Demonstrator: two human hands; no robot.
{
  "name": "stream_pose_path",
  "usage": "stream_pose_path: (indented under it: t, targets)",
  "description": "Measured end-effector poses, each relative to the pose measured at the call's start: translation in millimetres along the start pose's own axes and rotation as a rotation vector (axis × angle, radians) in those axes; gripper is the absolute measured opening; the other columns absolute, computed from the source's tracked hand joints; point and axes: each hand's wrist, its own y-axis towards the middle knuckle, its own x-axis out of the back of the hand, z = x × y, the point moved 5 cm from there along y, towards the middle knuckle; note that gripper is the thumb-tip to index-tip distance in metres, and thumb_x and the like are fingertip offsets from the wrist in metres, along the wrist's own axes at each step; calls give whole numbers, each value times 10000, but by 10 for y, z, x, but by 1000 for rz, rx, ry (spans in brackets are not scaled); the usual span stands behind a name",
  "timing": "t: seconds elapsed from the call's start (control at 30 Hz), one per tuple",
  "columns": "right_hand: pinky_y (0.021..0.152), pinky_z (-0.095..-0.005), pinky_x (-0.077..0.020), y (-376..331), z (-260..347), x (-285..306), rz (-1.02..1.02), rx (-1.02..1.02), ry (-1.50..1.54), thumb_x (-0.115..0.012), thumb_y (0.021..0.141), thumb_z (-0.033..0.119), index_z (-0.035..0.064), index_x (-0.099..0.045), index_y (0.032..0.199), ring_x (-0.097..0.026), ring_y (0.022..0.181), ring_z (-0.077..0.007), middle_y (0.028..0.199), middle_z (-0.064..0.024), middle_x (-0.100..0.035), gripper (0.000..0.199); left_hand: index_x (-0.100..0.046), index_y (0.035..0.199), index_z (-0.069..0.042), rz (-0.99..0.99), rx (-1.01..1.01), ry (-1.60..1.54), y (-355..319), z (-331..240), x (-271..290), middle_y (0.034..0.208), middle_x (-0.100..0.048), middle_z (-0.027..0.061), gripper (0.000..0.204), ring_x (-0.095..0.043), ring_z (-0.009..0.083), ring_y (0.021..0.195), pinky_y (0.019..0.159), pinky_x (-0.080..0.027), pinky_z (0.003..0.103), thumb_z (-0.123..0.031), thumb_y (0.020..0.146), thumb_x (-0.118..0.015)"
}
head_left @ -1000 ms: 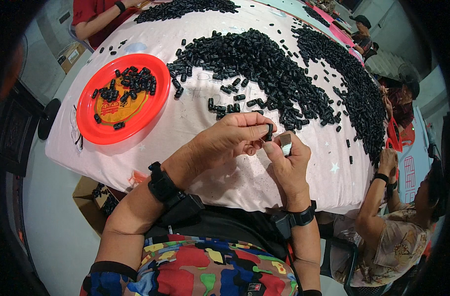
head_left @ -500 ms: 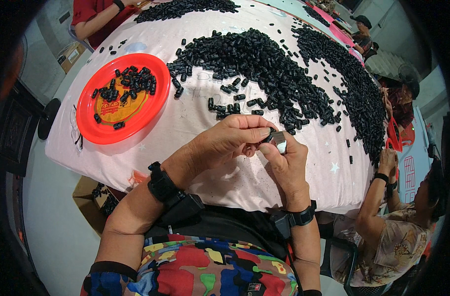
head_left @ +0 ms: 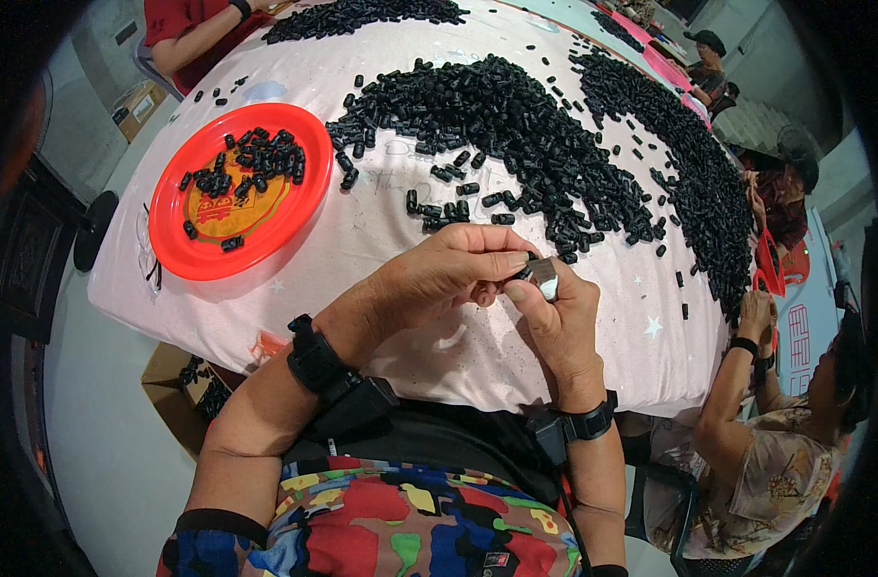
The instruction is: Sorting and inspecting small black shoe components at a large table.
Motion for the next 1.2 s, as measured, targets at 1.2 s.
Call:
stream_pose_path:
  t: [1.2]
  targets:
    - [604,-203,-454,12,65,80,-92,-48,158,-728,807,161,16,-650,946,-576,699,-59,796,-35,-663,215,-510,1131,1,3,52,-205,19,60,33,849,-540,-3,334,-485,34,672,566,-398,166,-187,886,-639]
